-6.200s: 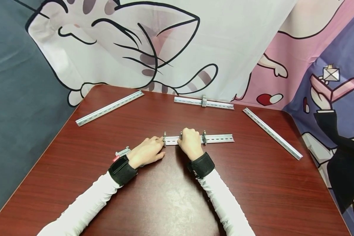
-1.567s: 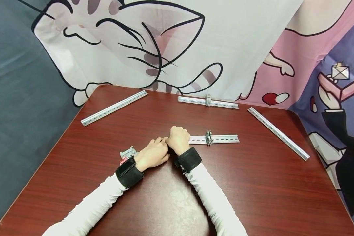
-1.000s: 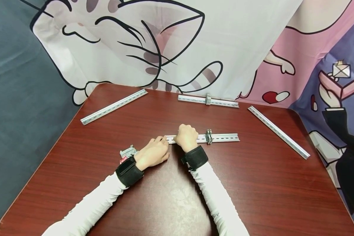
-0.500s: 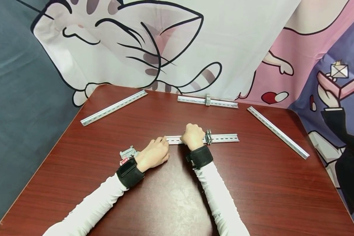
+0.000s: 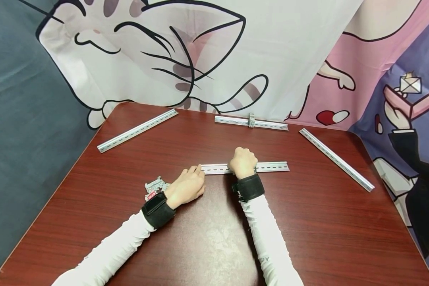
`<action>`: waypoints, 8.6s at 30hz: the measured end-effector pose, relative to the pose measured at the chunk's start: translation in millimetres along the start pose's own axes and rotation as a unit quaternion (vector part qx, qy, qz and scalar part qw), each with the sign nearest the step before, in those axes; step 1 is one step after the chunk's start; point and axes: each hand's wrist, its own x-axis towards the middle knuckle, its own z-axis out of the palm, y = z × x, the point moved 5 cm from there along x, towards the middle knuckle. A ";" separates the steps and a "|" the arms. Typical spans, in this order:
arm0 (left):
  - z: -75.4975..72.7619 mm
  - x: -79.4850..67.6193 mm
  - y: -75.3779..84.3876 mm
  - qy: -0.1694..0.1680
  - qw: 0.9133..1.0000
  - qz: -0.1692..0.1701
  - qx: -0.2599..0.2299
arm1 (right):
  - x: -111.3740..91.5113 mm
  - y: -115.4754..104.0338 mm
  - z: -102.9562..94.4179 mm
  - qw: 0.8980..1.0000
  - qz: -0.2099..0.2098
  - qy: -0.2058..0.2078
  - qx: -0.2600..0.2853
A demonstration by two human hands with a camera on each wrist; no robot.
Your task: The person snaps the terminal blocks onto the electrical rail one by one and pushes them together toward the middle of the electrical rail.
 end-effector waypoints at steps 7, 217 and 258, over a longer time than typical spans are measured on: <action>0.8 0.4 0.0 -0.010 1.000 -0.004 -0.005 | 2.4 8.8 -3.2 1.000 0.013 -0.001 0.006; -27.7 -97.2 -87.6 -0.083 0.969 -0.093 -0.214 | 137.0 64.3 -36.1 0.997 0.009 0.047 0.067; -36.1 -110.0 -120.9 -0.069 0.964 -0.127 -0.221 | 95.5 157.4 -54.3 0.972 -0.012 0.219 0.080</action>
